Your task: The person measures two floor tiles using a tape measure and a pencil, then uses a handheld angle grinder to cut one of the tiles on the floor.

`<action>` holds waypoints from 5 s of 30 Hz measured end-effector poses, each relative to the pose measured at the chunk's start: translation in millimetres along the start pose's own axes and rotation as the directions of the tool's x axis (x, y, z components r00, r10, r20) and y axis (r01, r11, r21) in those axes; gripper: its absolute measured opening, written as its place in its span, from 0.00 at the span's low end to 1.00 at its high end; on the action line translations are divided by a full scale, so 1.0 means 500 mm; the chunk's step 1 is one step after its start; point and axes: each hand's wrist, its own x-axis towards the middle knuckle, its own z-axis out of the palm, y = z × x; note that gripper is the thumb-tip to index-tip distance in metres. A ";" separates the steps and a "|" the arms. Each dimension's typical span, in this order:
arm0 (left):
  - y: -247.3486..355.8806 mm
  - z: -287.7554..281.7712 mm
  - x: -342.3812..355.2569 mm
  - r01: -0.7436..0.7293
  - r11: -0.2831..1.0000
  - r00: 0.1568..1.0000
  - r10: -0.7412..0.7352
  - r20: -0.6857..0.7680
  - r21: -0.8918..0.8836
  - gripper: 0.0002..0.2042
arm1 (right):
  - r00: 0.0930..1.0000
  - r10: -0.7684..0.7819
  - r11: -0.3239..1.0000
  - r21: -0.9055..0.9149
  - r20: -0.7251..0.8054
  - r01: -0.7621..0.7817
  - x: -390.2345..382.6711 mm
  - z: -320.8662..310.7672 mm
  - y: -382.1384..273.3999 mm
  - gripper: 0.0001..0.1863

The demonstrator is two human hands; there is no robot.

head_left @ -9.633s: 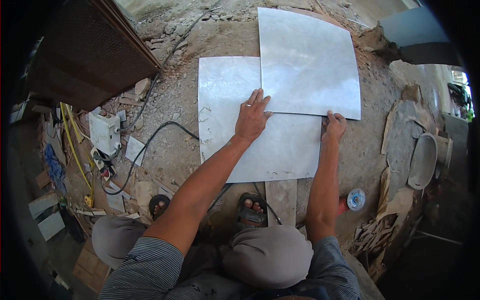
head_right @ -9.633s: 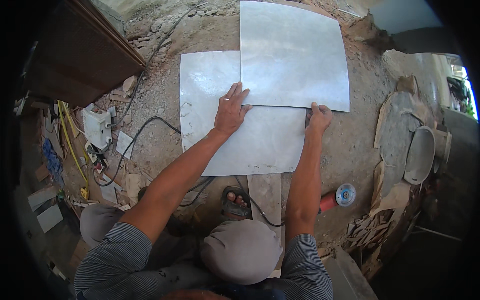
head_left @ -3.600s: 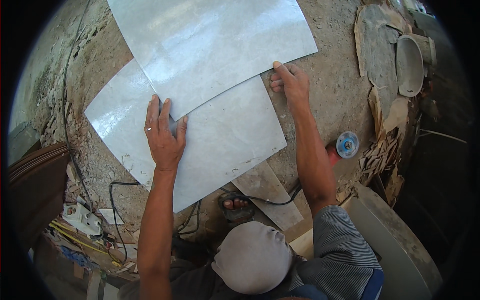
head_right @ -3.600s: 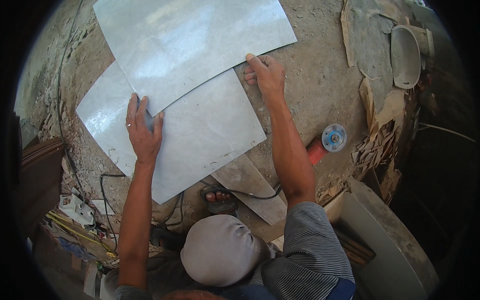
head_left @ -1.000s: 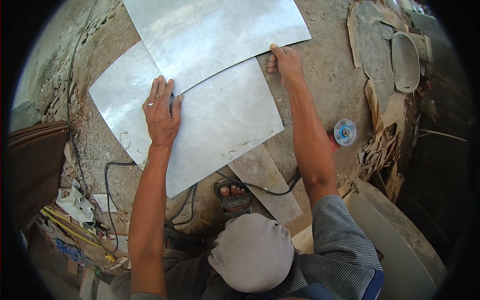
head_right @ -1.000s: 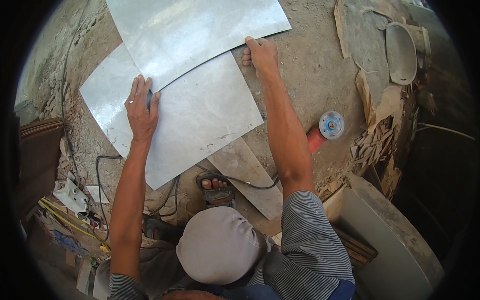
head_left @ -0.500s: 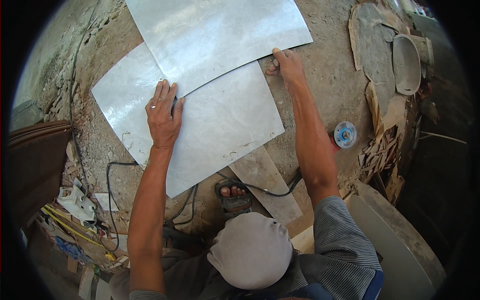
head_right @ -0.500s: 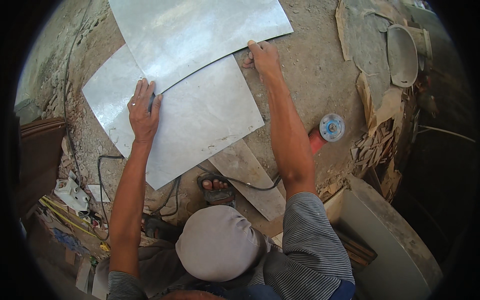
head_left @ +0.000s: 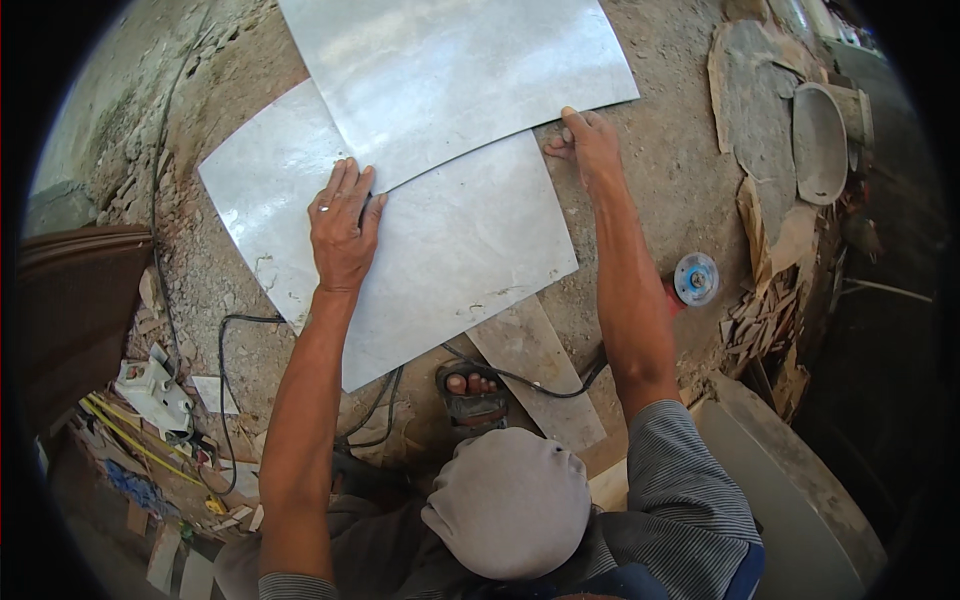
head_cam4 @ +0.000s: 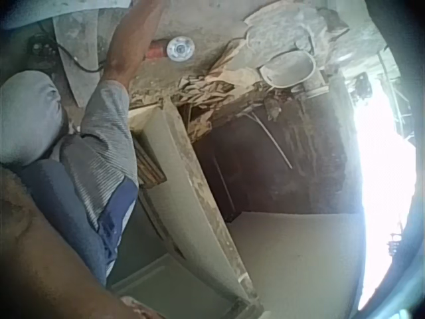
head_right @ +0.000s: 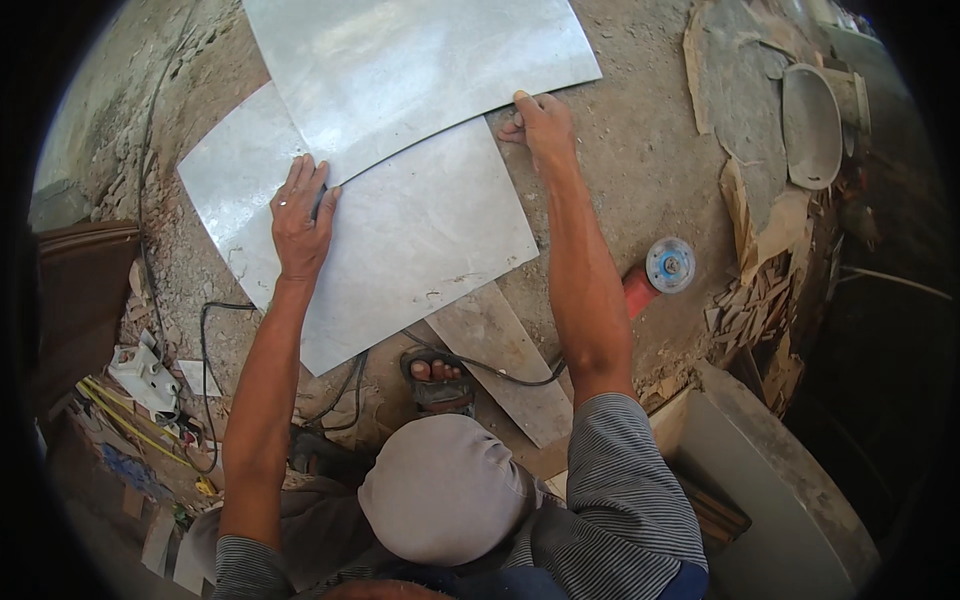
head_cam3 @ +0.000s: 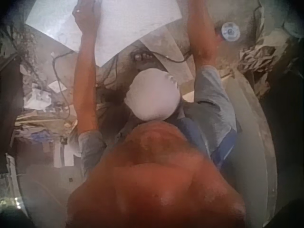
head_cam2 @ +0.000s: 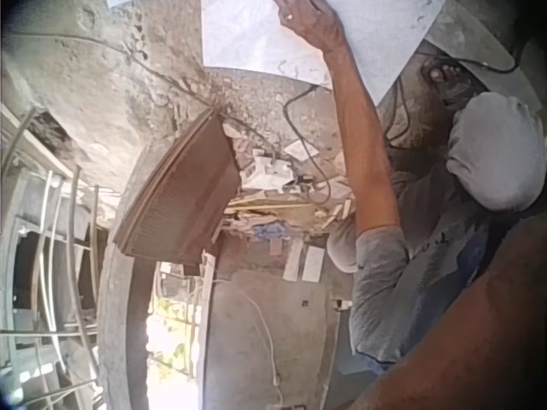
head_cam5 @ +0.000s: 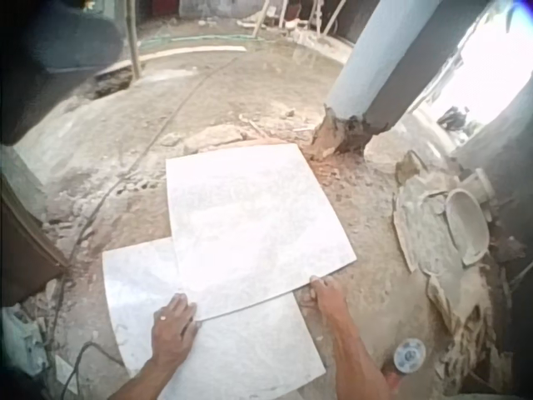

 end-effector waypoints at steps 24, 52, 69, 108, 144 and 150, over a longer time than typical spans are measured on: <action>0.000 -0.010 0.001 0.054 0.976 0.998 -0.062 -0.031 -0.213 0.17 | 0.996 -0.060 0.997 -0.049 -0.066 0.056 -0.007 0.020 0.000 0.14; 0.008 -0.012 -0.003 0.040 0.978 0.995 -0.057 -0.079 -0.205 0.16 | 0.994 -0.058 0.998 0.014 -0.088 0.059 0.003 0.022 0.006 0.13; -0.065 -0.293 -0.084 -0.198 0.968 0.684 0.248 0.686 -0.153 0.20 | 0.976 -0.162 0.985 0.036 -0.142 0.169 0.019 0.019 0.029 0.15; -0.063 -0.274 -0.047 0.153 0.968 0.930 -0.073 0.361 -0.198 0.17 | 0.985 -0.072 0.947 0.301 -0.155 0.116 -0.015 0.019 0.019 0.17; 0.031 -0.017 -0.009 0.096 0.995 0.993 -0.094 -0.070 0.025 0.14 | 0.982 0.025 0.994 0.110 -0.185 -0.005 -0.011 0.024 0.003 0.12; 0.030 -0.016 -0.013 0.085 0.996 0.991 -0.081 -0.111 0.030 0.14 | 0.983 0.008 0.992 0.128 -0.185 0.015 -0.007 0.024 0.009 0.13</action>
